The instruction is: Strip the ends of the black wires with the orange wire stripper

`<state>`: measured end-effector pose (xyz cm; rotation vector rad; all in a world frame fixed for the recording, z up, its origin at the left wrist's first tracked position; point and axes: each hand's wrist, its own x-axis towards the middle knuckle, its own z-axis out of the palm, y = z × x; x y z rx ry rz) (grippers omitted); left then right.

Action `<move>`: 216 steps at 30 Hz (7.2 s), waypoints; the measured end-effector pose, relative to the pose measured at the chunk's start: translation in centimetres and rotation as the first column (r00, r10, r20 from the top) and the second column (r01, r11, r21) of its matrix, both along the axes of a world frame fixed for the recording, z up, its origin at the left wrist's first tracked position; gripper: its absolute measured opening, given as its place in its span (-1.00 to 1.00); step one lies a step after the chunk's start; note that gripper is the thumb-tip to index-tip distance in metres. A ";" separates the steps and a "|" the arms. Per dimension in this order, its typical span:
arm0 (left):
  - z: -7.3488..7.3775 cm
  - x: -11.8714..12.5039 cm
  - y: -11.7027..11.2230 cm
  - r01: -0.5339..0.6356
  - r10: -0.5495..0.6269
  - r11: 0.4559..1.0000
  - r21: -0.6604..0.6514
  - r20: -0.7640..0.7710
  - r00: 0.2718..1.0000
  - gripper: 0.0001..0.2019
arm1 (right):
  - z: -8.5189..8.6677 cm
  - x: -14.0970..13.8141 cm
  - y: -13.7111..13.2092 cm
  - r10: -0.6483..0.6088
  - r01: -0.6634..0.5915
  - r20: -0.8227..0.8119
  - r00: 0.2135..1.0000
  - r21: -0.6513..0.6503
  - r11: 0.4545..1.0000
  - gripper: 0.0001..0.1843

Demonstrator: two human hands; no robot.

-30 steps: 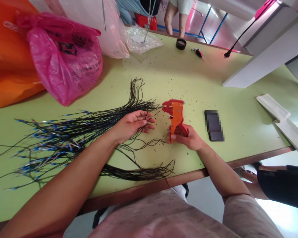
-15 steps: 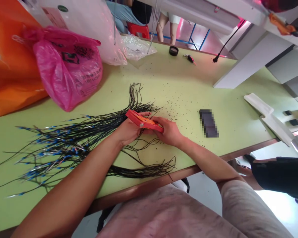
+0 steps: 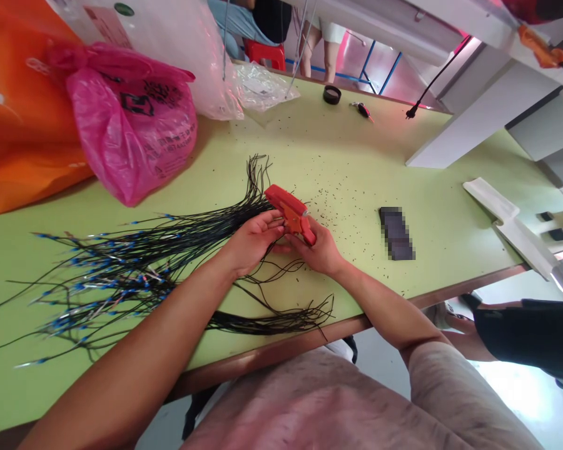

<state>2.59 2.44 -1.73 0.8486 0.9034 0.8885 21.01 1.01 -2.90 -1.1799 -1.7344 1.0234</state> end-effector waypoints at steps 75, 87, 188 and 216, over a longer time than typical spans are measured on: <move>3.7 -1.7 -4.2 -0.210 0.245 0.966 0.152 -0.270 0.931 -0.73 | 2.1 4.6 -4.5 0.177 -0.299 -0.279 0.944 -0.493 0.817 -0.55; 2.6 -1.5 -3.9 -0.139 0.152 0.984 0.116 -0.118 0.981 -0.52 | 2.0 6.6 -1.5 0.001 -0.279 -0.507 0.862 -0.475 0.835 -0.51; 2.4 -1.2 -4.5 -0.079 0.278 0.914 0.398 -0.471 0.837 -0.70 | 2.5 8.9 -1.0 0.473 -0.642 -0.438 0.765 -0.461 0.613 -0.71; 3.0 -1.4 -5.2 0.017 0.289 0.875 0.483 -0.551 0.783 -0.72 | 1.7 7.0 -2.7 0.355 -0.457 -0.295 0.887 -0.452 0.766 -0.63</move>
